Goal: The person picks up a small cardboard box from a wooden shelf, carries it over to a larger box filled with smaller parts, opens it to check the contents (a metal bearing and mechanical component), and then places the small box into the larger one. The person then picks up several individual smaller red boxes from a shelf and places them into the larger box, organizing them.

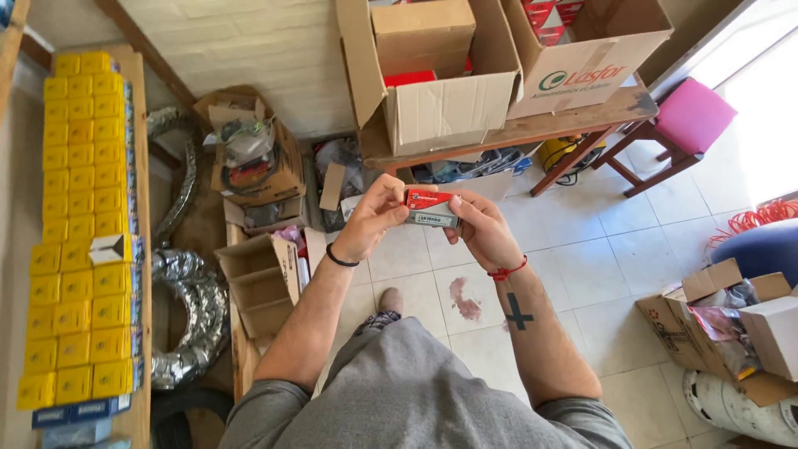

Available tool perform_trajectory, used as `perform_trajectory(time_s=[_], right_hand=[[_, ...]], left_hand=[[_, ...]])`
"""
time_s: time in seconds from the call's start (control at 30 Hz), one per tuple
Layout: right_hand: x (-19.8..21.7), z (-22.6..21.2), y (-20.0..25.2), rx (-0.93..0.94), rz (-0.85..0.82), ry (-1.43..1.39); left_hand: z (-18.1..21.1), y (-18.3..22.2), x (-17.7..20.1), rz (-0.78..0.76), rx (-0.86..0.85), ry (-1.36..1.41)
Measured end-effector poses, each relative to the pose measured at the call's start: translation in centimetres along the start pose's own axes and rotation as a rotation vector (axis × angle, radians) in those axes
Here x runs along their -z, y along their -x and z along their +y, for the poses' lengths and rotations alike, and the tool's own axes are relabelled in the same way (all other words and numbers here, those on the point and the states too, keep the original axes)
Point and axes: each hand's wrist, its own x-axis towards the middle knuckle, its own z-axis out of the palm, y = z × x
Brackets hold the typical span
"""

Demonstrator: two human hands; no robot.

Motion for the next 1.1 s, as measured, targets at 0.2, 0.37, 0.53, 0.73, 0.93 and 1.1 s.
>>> perform_trajectory(time_s=[0.2, 0.37, 0.53, 0.73, 0.93, 1.1], right_hand=[[2.7, -2.7, -7.5, 0.083, 0.051, 0.039], [7.7, -2.5, -13.6, 0.096, 0.139, -0.068], [9.8, -6.6, -17.2, 0.011, 0.132, -0.345], [17.1, -7.7, -21.9, -0.07, 0.062, -0.448], [22.6, -11.4, -25.1, -0.035, -0.017, -0.388], [26.5, -15.0, -26.6, 0.196, -0.049, -0.08]], left_hand=[[-1.0, -9.8, 2.4, -0.069, 0.107, 0.202], [-0.1, -17.6, 1.4, -0.006, 0.116, 0.072], [-3.1, -25.5, 3.7, -0.168, -0.028, -0.302], [-6.8, -31.6, 2.2, -0.093, -0.073, -0.448], [-11.6, -37.7, -1.6, 0.2, -0.133, -0.247], [-14.7, -41.8, -3.3, 0.266, -0.161, -0.391]])
